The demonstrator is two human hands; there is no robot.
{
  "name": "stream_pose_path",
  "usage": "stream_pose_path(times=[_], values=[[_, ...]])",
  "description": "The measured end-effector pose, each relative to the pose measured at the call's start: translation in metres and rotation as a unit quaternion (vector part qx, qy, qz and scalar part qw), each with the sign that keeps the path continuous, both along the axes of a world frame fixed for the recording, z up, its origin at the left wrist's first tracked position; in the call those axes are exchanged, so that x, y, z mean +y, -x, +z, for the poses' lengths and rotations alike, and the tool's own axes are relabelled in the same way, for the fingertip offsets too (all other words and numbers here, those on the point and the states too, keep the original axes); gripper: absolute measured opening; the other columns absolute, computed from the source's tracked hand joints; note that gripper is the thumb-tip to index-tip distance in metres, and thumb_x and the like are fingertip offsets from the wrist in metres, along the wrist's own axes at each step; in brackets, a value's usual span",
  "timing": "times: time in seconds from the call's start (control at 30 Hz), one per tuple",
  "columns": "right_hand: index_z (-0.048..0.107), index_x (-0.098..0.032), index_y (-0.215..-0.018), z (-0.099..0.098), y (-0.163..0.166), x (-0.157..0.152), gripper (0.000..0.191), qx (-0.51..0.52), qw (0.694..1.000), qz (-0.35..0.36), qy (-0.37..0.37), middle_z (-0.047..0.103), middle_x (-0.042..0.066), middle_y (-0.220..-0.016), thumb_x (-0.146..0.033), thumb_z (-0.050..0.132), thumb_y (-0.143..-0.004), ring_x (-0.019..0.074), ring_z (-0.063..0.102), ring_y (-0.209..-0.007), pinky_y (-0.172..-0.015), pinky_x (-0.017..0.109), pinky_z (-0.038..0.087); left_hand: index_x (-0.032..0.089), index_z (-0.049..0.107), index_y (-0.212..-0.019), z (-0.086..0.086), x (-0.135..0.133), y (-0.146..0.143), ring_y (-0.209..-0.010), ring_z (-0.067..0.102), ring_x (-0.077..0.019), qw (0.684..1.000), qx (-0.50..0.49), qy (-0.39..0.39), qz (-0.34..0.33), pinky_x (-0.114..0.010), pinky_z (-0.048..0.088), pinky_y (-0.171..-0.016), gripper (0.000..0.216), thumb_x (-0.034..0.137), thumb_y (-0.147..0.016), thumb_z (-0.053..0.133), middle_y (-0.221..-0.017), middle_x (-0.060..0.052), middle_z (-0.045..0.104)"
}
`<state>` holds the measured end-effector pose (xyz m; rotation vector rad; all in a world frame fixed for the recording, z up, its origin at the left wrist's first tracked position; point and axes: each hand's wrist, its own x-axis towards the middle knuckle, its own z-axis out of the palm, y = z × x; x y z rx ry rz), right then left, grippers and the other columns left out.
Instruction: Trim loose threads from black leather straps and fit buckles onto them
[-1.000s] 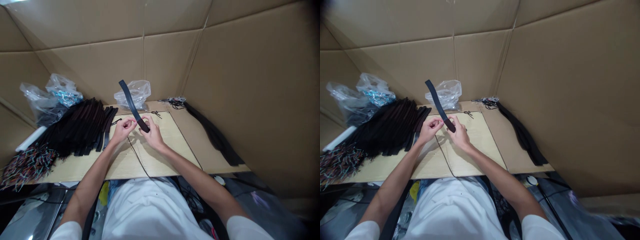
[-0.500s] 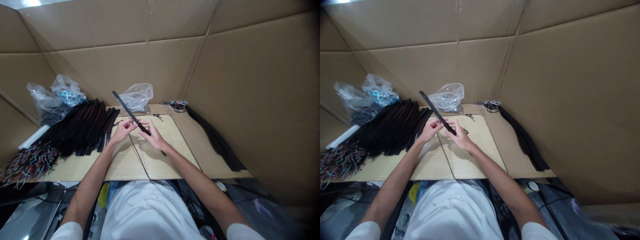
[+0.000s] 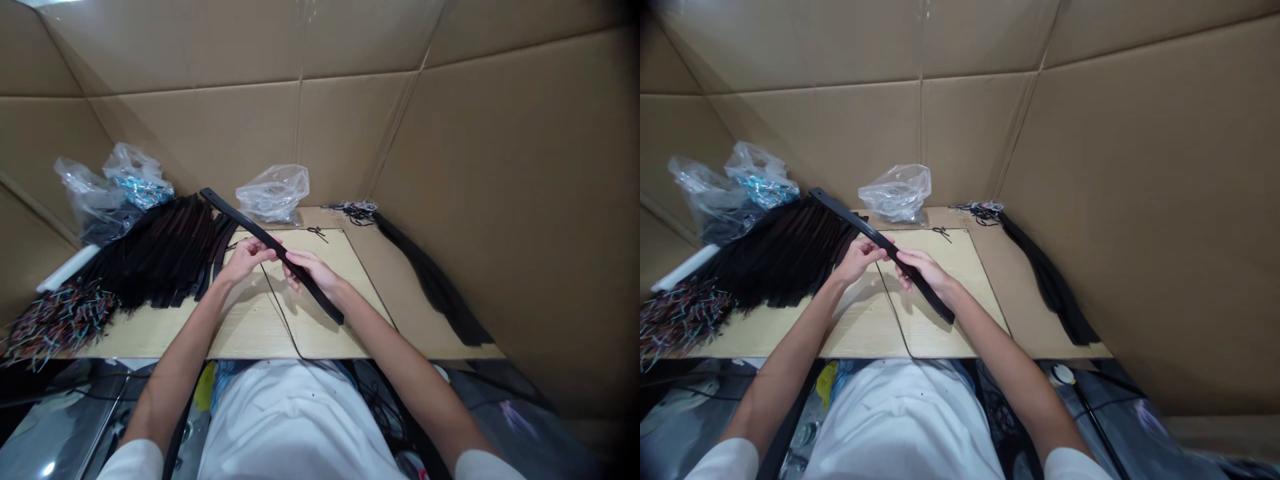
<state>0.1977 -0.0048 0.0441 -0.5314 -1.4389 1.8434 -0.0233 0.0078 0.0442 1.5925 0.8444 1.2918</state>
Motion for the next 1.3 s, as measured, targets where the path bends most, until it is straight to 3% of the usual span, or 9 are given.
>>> stream_pose_path(times=[0.1, 0.2, 0.43, 0.57, 0.73, 0.9, 1.07, 1.17, 1.3], values=[[0.064, -0.019, -0.107, -0.005, 0.005, 0.002, 0.048, -0.021, 0.997, -0.053, -0.054, 0.073, 0.0, -0.079, -0.055, 0.088, -0.087, 0.0104, 0.059, -0.049, -0.043, 0.021, 0.047, 0.016, 0.078, -0.085, 0.0, 0.003, 0.0, -0.062, 0.044, -0.01, 0.996, -0.019, -0.04, 0.073, -0.025, 0.037, -0.062, 0.049, 0.059, -0.07, 0.098, -0.066, 0.003, 0.053], [0.062, -0.021, -0.107, -0.007, 0.007, 0.001, 0.049, -0.019, 0.994, -0.058, -0.089, 0.077, 0.001, -0.089, -0.056, 0.088, -0.086, 0.0099, 0.058, -0.046, -0.038, 0.022, 0.044, 0.016, 0.075, -0.078, 0.001, 0.003, -0.002, -0.064, 0.04, -0.0099, 0.994, -0.007, -0.061, 0.092, -0.026, 0.033, -0.061, 0.049, 0.062, -0.076, 0.093, -0.068, 0.003, 0.052], [0.069, -0.017, -0.115, 0.004, -0.001, -0.004, 0.047, -0.013, 0.999, 0.006, -0.041, 0.08, 0.006, -0.091, -0.058, 0.078, -0.096, 0.0075, 0.053, -0.04, -0.035, 0.022, 0.037, 0.017, 0.082, -0.12, 0.0, 0.001, 0.003, -0.061, 0.043, -0.0094, 0.999, -0.002, 0.04, -0.035, -0.026, 0.025, -0.058, 0.061, 0.065, -0.082, 0.088, -0.081, -0.002, 0.066], [0.069, -0.017, -0.117, 0.003, 0.0, -0.004, 0.051, -0.02, 0.998, 0.015, -0.051, 0.081, 0.007, -0.087, -0.063, 0.077, -0.095, 0.008, 0.05, -0.04, -0.036, 0.023, 0.035, 0.015, 0.083, -0.104, -0.001, 0.002, 0.003, -0.065, 0.05, -0.0106, 0.996, -0.056, 0.066, -0.035, -0.025, 0.03, -0.06, 0.064, 0.064, -0.066, 0.099, -0.078, -0.003, 0.067], [0.065, -0.021, -0.121, 0.0, 0.003, -0.007, 0.05, -0.014, 0.992, -0.06, -0.112, 0.08, 0.002, -0.082, -0.055, 0.084, -0.091, 0.0085, 0.051, -0.041, -0.039, 0.021, 0.037, 0.015, 0.074, -0.084, -0.004, 0.005, 0.001, -0.06, 0.037, -0.0063, 0.993, -0.094, 0.06, 0.023, -0.024, 0.026, -0.058, 0.06, 0.06, -0.058, 0.104, -0.069, 0.004, 0.055], [0.061, -0.022, -0.121, 0.002, -0.001, -0.008, 0.05, -0.004, 0.995, -0.072, -0.073, 0.083, 0.006, -0.089, -0.058, 0.081, -0.092, 0.0119, 0.057, -0.043, -0.039, 0.024, 0.044, 0.014, 0.075, -0.096, -0.006, 0.006, 0.005, -0.057, 0.028, -0.0068, 0.996, -0.054, 0.069, -0.004, -0.027, 0.018, -0.055, 0.059, 0.065, -0.074, 0.095, -0.064, 0.006, 0.044], [0.071, -0.017, -0.117, 0.001, -0.002, -0.002, 0.045, 0.002, 1.0, 0.004, -0.015, 0.082, 0.008, -0.088, -0.057, 0.073, -0.097, 0.0072, 0.043, -0.036, -0.034, 0.023, 0.031, 0.016, 0.077, -0.105, -0.002, 0.004, 0.008, -0.058, 0.032, -0.0075, 0.995, -0.036, 0.063, -0.068, -0.027, 0.021, -0.056, 0.059, 0.066, -0.079, 0.09, -0.069, 0.004, 0.048], [0.074, -0.015, -0.109, -0.004, 0.003, -0.001, 0.048, -0.019, 0.999, 0.037, 0.019, 0.081, 0.008, -0.082, -0.061, 0.071, -0.096, 0.0081, 0.043, -0.038, -0.034, 0.023, 0.029, 0.015, 0.077, -0.093, -0.002, 0.003, 0.005, -0.06, 0.036, -0.0074, 0.998, -0.049, 0.023, -0.021, -0.026, 0.023, -0.057, 0.06, 0.067, -0.07, 0.096, -0.074, 0.002, 0.055], [0.073, -0.017, -0.113, -0.009, 0.012, -0.006, 0.049, -0.033, 0.999, -0.02, 0.012, 0.081, 0.006, -0.083, -0.061, 0.078, -0.092, 0.0105, 0.054, -0.05, -0.042, 0.021, 0.033, 0.014, 0.068, -0.071, 0.001, 0.002, 0.0, -0.06, 0.037, -0.0077, 0.995, -0.034, 0.026, 0.09, -0.026, 0.024, -0.057, 0.064, 0.073, -0.07, 0.092, -0.066, 0.003, 0.051]])
